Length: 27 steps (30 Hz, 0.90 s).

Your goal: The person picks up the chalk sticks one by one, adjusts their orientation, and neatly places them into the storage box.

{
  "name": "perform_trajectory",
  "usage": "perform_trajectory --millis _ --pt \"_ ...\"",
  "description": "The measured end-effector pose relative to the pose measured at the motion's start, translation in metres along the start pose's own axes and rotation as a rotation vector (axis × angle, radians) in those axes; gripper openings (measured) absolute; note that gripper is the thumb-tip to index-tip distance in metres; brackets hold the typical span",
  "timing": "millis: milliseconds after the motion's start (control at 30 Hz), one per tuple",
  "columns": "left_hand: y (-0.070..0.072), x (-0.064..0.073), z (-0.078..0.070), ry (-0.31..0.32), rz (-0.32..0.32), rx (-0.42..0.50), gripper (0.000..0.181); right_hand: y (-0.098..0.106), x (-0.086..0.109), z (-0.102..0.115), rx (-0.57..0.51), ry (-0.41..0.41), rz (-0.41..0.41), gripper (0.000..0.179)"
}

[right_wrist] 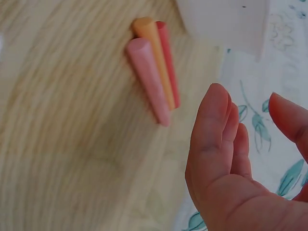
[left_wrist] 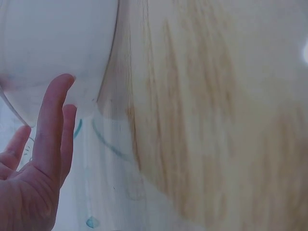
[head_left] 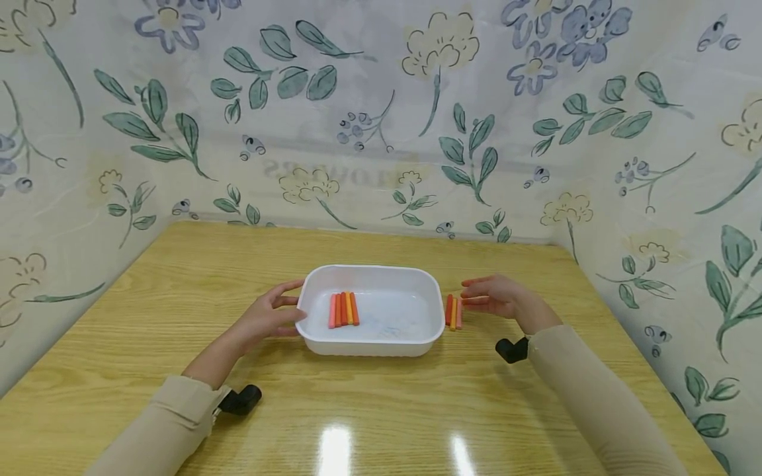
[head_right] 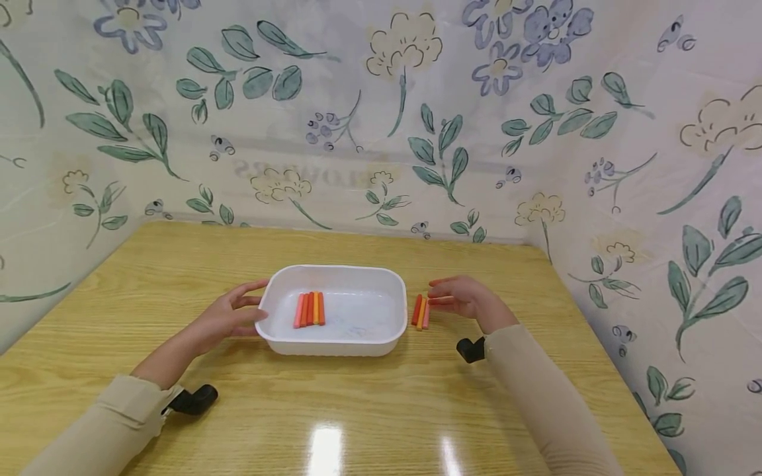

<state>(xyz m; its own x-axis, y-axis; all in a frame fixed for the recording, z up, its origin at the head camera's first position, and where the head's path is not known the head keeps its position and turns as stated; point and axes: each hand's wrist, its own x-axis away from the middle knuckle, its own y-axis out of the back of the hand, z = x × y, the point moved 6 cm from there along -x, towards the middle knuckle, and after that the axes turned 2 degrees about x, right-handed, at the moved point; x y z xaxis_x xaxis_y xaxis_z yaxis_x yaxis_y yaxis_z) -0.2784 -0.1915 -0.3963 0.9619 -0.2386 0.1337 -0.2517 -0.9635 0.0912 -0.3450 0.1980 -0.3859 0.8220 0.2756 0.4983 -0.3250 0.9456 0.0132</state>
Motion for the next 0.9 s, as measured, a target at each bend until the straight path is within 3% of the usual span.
perform_trajectory --millis 333,633,900 --pt "0.0 0.001 -0.001 0.002 0.002 -0.004 0.074 0.003 -0.005 -0.02 0.038 -0.017 -0.045 0.056" --pt "0.001 0.0 -0.001 0.004 -0.001 0.004 0.073 0.001 -0.013 -0.03 0.135 -0.035 -0.116 0.064" --pt "0.001 0.001 -0.001 0.007 -0.007 0.0 0.073 -0.007 -0.014 -0.029 0.276 -0.011 -0.093 0.073"
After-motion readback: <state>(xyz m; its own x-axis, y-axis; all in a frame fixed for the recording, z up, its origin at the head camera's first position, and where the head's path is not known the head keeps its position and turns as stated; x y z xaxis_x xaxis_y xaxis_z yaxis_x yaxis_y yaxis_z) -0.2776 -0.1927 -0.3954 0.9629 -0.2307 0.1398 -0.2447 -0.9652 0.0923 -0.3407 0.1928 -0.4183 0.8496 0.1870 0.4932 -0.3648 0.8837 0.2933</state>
